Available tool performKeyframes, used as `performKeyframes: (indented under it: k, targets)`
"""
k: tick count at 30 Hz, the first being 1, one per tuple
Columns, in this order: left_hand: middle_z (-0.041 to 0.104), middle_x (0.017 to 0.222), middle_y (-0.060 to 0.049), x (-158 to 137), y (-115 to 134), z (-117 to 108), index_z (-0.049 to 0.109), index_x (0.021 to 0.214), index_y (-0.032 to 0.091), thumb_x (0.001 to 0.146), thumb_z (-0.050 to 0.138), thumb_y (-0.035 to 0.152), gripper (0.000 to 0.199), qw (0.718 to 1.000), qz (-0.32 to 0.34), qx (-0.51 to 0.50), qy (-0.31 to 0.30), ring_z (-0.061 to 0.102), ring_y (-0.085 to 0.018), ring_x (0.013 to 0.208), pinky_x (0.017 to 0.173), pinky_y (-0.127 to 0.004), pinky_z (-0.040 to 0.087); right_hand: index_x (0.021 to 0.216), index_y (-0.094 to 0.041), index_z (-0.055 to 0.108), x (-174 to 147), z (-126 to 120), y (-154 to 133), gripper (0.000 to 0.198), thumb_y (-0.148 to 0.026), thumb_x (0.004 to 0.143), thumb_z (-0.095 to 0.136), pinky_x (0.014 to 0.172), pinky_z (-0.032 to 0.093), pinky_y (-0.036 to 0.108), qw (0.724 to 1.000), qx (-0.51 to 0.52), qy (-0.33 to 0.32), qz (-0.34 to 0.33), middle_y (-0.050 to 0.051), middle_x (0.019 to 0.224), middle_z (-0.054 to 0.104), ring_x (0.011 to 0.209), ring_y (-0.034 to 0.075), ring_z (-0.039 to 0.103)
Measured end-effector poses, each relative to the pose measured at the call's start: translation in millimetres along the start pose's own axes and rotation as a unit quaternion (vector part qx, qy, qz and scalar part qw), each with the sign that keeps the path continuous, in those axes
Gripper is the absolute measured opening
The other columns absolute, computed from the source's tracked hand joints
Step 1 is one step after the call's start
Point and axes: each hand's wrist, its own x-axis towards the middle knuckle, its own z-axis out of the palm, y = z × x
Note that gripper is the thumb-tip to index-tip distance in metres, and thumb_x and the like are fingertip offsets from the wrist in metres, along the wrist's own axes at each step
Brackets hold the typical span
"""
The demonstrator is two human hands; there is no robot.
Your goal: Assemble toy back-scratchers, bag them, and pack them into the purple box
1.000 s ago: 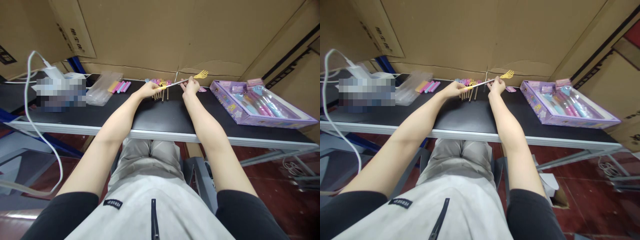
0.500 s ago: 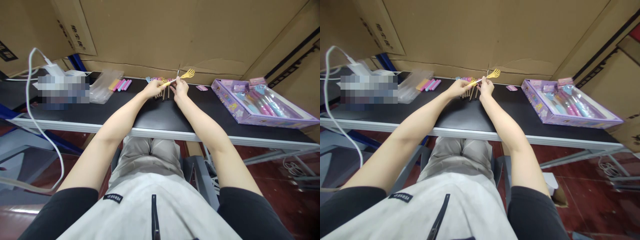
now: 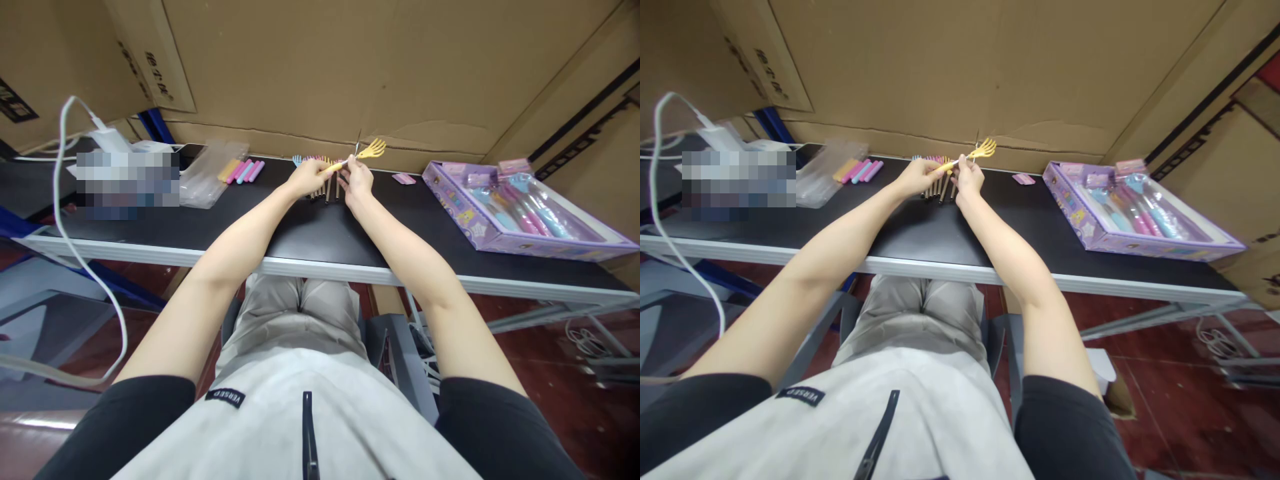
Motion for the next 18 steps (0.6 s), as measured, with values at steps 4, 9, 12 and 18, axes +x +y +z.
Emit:
performKeyframes:
  k: [4,9,12,18]
  targets:
    - [0.047,0.063,0.002,1,-6,-3,0.060,0.075,0.018,0.098,0.057,0.028,0.025,1.000,-0.008,-0.006,-0.013,0.043,-0.016,0.064,0.065,-0.029,0.029,0.096,-0.023,0.058,-3,-1,-1,0.035,-0.057,0.096,0.065,0.092,0.056,0.033,1.000,-0.004,-0.003,0.015,0.002,0.107,0.073,0.111,0.017,0.073]
    - [0.049,0.065,0.000,2,-4,-4,0.054,0.068,0.019,0.098,0.053,0.023,0.030,0.999,0.001,0.035,-0.010,0.045,-0.016,0.065,0.066,-0.030,0.031,0.091,-0.023,0.056,-8,0,-6,0.036,-0.054,0.090,0.075,0.096,0.056,0.037,0.998,-0.024,-0.057,0.029,0.001,0.100,0.073,0.106,0.017,0.073]
    - [0.056,0.070,-0.002,0,-3,-4,0.060,0.073,0.017,0.093,0.055,0.017,0.020,0.998,0.009,0.065,-0.008,0.052,-0.019,0.072,0.071,-0.030,0.037,0.090,-0.022,0.056,-11,2,-8,0.032,-0.047,0.090,0.077,0.097,0.056,0.038,0.995,-0.031,-0.084,0.045,0.000,0.097,0.074,0.100,0.015,0.073]
    - [0.063,0.075,-0.006,-3,-12,-7,0.065,0.075,0.017,0.089,0.059,0.019,0.015,0.994,-0.024,0.109,-0.013,0.057,-0.023,0.078,0.078,-0.034,0.042,0.090,-0.019,0.061,-16,3,-15,0.011,-0.022,0.096,0.069,0.098,0.058,0.036,0.989,-0.026,-0.114,0.095,0.001,0.088,0.075,0.089,0.013,0.073]
